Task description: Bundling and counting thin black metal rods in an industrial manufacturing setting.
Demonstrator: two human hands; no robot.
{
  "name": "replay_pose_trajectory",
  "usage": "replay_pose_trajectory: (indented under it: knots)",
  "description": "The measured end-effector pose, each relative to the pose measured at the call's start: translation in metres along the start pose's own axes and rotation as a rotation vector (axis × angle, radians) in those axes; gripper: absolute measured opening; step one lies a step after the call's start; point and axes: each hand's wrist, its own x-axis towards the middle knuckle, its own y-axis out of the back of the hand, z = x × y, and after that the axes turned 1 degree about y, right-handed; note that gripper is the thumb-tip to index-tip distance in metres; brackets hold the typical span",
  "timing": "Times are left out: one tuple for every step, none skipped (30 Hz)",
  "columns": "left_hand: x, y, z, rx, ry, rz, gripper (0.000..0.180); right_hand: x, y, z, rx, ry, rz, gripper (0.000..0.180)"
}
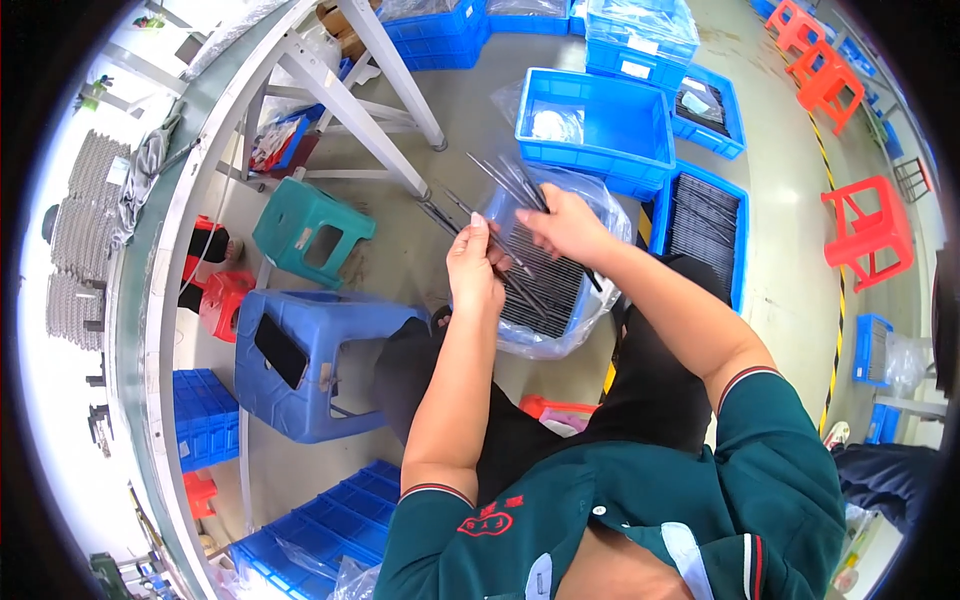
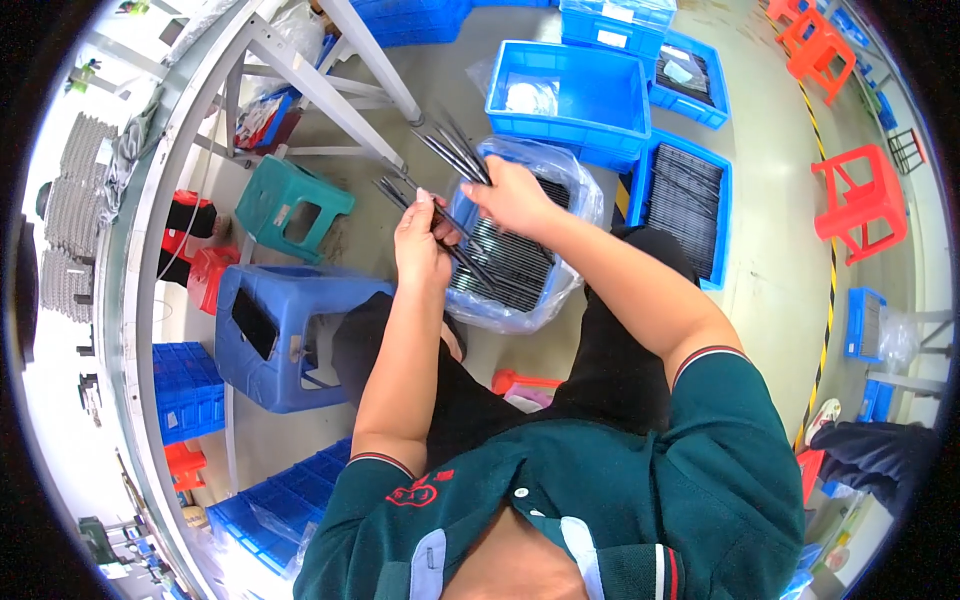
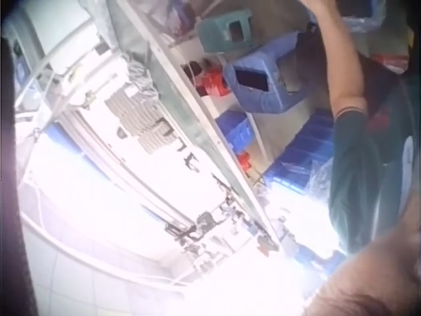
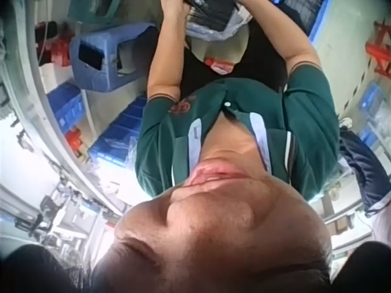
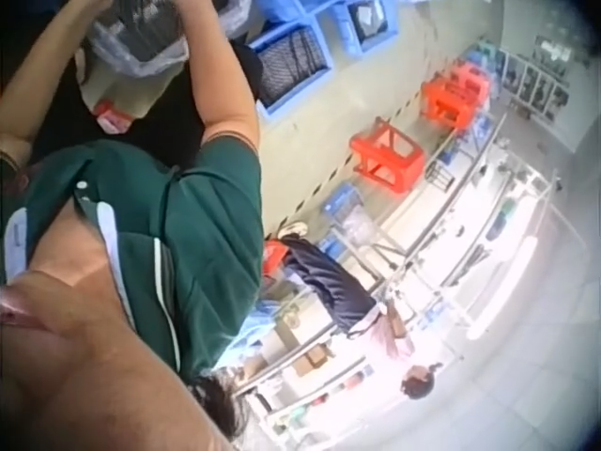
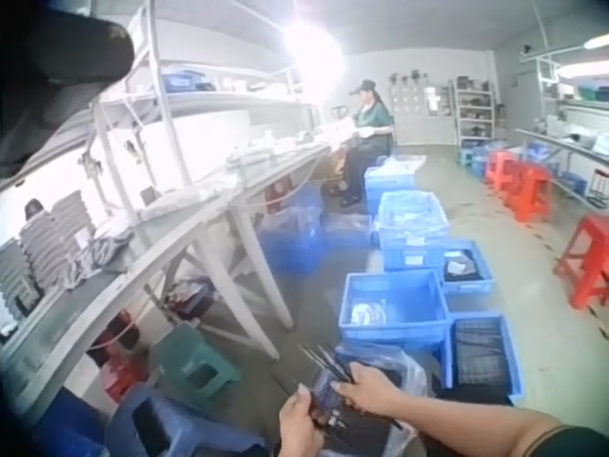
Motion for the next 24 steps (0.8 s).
replay_pose_trajectory:
  knots:
    - [-0.002,-0.004,0.001,0.025,0.056,-0.013,0.028,0.005,0.007,0.004,-0.001,-0.011,0.013,0.028]
    - [-0.005,-0.010,0.002,0.051,0.111,-0.029,0.028,0.012,0.014,0.007,0.260,-0.036,-0.085,0.026]
    - [-0.007,-0.014,0.001,0.110,0.151,-0.057,0.029,0.016,0.022,0.010,0.521,-0.055,-0.178,0.024]
    - [-0.010,-0.012,-0.001,0.133,0.220,-0.118,0.029,0.012,0.018,0.004,0.590,-0.109,-0.171,0.023]
    - [-0.011,-0.013,-0.001,0.157,0.285,-0.184,0.030,0.016,0.016,0.007,0.611,-0.143,-0.192,0.024]
    - [-0.010,-0.019,0.000,0.145,0.334,-0.236,0.030,0.021,0.017,0.007,0.629,-0.171,-0.212,0.025]
    - [-0.014,-0.016,0.004,0.151,0.332,-0.237,0.030,0.017,0.010,-0.004,0.610,-0.144,-0.207,0.026]
    - [-0.012,-0.015,0.002,0.147,0.363,-0.268,0.030,0.013,0.010,-0.008,0.574,-0.106,-0.169,0.026]
    - [-0.012,-0.013,0.002,0.144,0.387,-0.303,0.029,0.010,0.010,-0.013,0.536,-0.061,-0.131,0.025]
    - [-0.014,-0.012,-0.007,0.252,0.321,-0.297,0.027,0.019,0.015,-0.003,0.417,-0.034,-0.059,0.025]
    - [-0.016,-0.011,-0.010,0.343,0.368,-0.349,0.025,0.025,0.023,0.002,0.534,-0.049,-0.011,0.024]
    - [-0.023,-0.017,-0.013,0.536,0.352,-0.369,0.031,0.035,0.036,0.010,0.688,-0.023,0.036,0.024]
    - [-0.028,-0.012,-0.015,0.455,0.473,-0.447,0.030,0.041,0.051,0.009,0.777,-0.076,0.093,0.024]
    - [-0.034,-0.011,-0.012,0.293,0.647,-0.543,0.030,0.046,0.069,0.010,0.770,-0.061,0.238,0.024]
    - [-0.035,-0.007,-0.012,0.213,0.732,-0.575,0.031,0.048,0.087,0.011,0.799,-0.018,0.352,0.022]
    - [-0.039,-0.008,-0.010,0.186,0.721,-0.562,0.030,0.048,0.106,0.012,0.791,0.005,0.393,0.021]
    - [-0.042,-0.010,-0.004,0.180,0.636,-0.535,0.030,0.043,0.113,0.009,0.787,0.040,0.383,0.021]
    - [-0.043,-0.012,0.000,0.170,0.554,-0.508,0.030,0.039,0.114,0.008,0.781,0.072,0.374,0.021]
    - [-0.037,-0.005,0.004,0.190,0.512,-0.487,0.029,0.035,0.106,0.002,0.725,0.003,0.403,0.022]
    - [-0.031,-0.007,0.005,0.135,0.485,-0.463,0.029,0.036,0.094,0.008,0.689,-0.041,0.325,0.023]
    - [-0.025,-0.008,0.005,0.078,0.463,-0.436,0.029,0.036,0.078,0.017,0.653,-0.091,0.247,0.024]
    - [-0.021,-0.004,0.005,0.029,0.445,-0.441,0.028,0.029,0.058,0.015,0.667,-0.103,0.141,0.025]
    - [-0.020,-0.003,0.006,0.003,0.438,-0.456,0.028,0.021,0.040,0.008,0.603,-0.140,0.067,0.027]
    - [-0.018,-0.005,0.004,-0.022,0.436,-0.476,0.027,0.015,0.026,0.008,0.520,-0.126,0.010,0.027]
